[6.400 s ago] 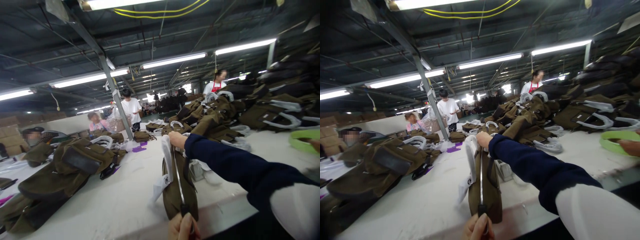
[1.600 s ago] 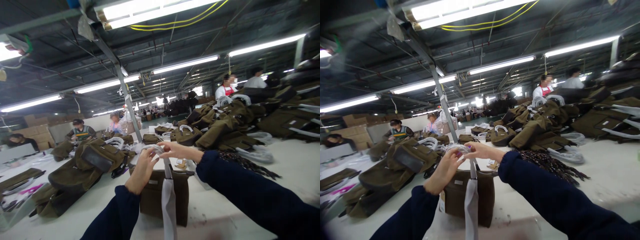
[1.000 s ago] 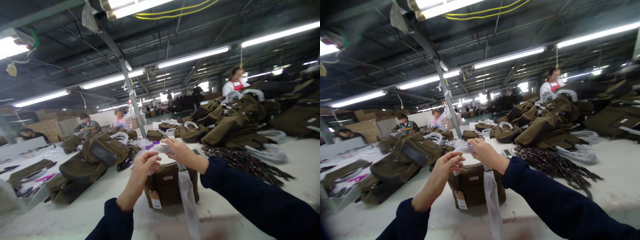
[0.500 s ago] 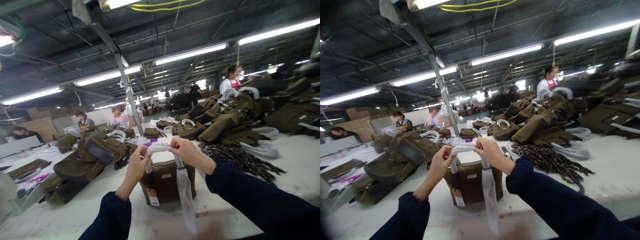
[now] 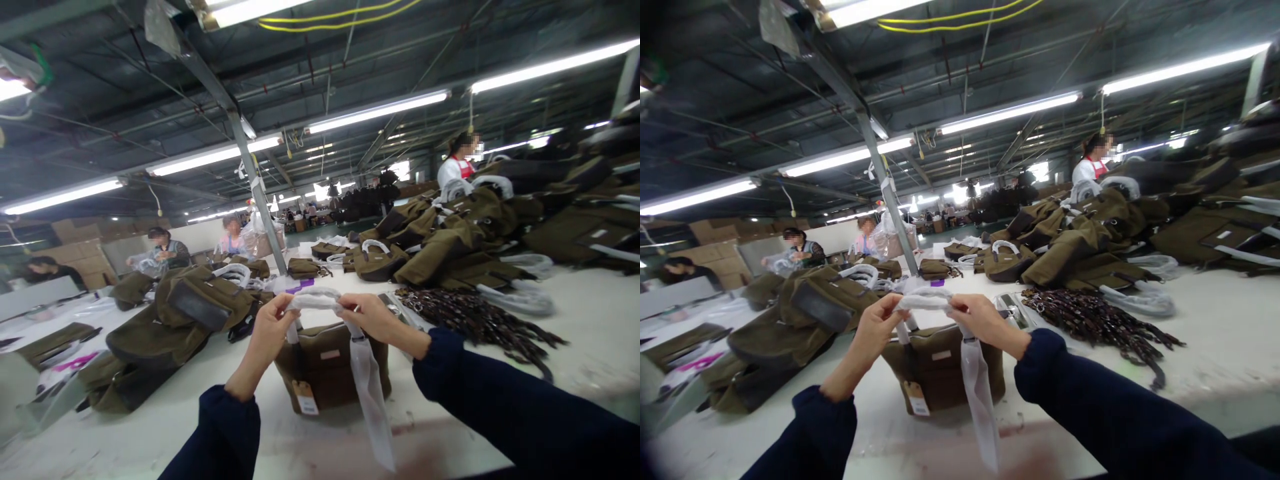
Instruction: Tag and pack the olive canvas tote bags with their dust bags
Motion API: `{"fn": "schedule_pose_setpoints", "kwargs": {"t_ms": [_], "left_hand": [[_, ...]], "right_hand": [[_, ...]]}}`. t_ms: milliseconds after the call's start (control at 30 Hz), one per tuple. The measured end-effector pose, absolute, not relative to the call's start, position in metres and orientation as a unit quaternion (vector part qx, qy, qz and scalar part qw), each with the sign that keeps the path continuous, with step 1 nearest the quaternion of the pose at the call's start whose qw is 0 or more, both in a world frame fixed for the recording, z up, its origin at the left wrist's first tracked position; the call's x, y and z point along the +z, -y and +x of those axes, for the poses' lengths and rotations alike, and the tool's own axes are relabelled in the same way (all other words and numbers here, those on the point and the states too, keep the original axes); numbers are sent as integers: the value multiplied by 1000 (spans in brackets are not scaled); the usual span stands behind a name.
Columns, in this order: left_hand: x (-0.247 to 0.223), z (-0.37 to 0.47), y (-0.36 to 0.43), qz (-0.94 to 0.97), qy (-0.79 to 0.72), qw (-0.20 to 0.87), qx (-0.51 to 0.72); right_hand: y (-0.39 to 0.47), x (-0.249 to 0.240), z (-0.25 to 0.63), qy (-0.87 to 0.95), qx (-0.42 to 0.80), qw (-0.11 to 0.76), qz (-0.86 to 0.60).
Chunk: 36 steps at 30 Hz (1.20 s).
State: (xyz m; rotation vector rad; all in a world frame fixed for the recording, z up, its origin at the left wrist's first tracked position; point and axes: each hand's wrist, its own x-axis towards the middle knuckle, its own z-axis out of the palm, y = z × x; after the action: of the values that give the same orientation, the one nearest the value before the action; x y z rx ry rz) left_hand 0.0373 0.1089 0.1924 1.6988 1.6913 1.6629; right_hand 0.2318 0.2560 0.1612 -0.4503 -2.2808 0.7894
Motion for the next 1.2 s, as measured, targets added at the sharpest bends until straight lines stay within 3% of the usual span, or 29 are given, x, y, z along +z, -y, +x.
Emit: {"fn": "schedule_pose_setpoints", "kwargs": {"t_ms": [100, 200, 367, 467, 633, 733, 833, 967, 1200], "left_hand": [[193, 32, -107, 565, -593, 111, 563], [192, 26, -108, 566, -607, 77, 553], [193, 22, -112, 587, -591, -12, 554], [201, 26, -117, 631, -568, 33, 527], [217, 38, -123, 698, -558, 116, 433], [223, 44, -124, 713, -546, 190, 396], [223, 44, -124, 694, -538, 293, 377], [220, 37, -122, 663, -554, 315, 393], [221, 44, -122, 634, -558, 312, 435]], "right_hand": [[-257, 169, 243, 850, 470, 228, -68], [-259, 180, 255, 817, 560, 136, -3], [-258, 188, 255, 812, 555, 173, -56], [-249, 191, 248, 846, 485, 202, -90], [-233, 198, 243, 892, 176, 398, -120], [-234, 199, 238, 884, 105, 449, -72], [-242, 196, 233, 885, 167, 428, -80], [-262, 193, 238, 903, 276, 322, -73], [-280, 201, 247, 956, 153, 241, -60]]}}
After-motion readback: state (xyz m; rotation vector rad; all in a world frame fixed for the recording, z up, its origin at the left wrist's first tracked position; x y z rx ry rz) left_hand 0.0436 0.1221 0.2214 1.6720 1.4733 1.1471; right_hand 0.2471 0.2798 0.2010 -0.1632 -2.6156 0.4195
